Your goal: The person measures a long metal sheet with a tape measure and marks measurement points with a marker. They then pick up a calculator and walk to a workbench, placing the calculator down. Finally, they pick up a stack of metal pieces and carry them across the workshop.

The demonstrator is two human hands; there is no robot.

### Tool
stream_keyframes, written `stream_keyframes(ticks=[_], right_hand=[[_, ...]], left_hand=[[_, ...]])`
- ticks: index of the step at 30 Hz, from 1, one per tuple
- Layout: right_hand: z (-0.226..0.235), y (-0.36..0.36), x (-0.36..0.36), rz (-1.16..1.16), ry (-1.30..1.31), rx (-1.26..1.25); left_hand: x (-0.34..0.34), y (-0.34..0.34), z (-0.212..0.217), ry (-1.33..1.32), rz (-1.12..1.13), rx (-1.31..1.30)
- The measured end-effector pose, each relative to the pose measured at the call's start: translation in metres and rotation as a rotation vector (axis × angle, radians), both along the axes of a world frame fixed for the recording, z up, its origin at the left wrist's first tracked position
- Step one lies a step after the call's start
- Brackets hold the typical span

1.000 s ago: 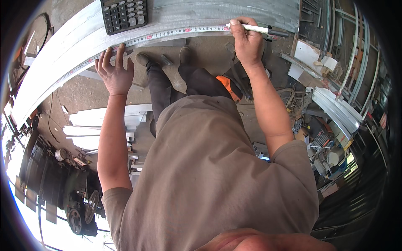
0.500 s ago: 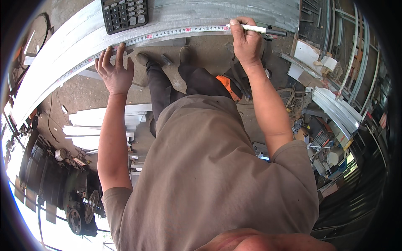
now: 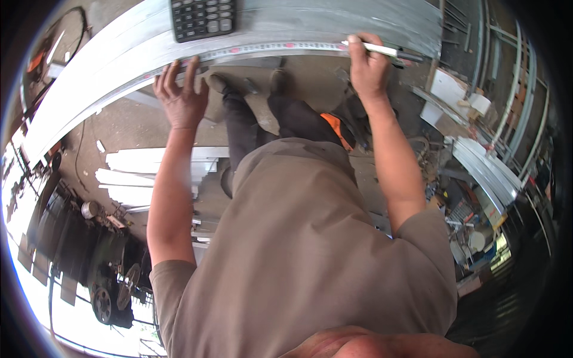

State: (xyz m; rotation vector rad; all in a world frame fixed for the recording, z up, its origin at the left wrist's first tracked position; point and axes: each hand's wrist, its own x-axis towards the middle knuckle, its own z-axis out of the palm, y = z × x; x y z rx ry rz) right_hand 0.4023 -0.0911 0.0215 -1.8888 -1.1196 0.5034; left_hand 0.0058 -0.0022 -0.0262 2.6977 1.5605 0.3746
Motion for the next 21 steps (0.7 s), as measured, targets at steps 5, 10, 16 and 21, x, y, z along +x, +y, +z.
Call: stream_keyframes(ticks=[5,10,16,21], right_hand=[[-0.0022,0.0005,0.0005,0.02,0.105,0.047],[-0.0035,0.0004,0.0014,0.021,0.098,0.044],[-0.003,-0.0011,0.0016,0.008,0.06,0.016],[-0.0004,-0.0001,0.0007,-0.002,0.056,-0.006]], left_hand=[[0.0006,-0.0015,0.0029,-0.032,0.007,-0.018],[0.0024,-0.0014,0.0023,-0.041,0.009,0.018],[0.003,-0.0019,0.0033,-0.032,0.015,0.008],[0.0033,-0.002,0.0057,0.03,0.0,0.007]])
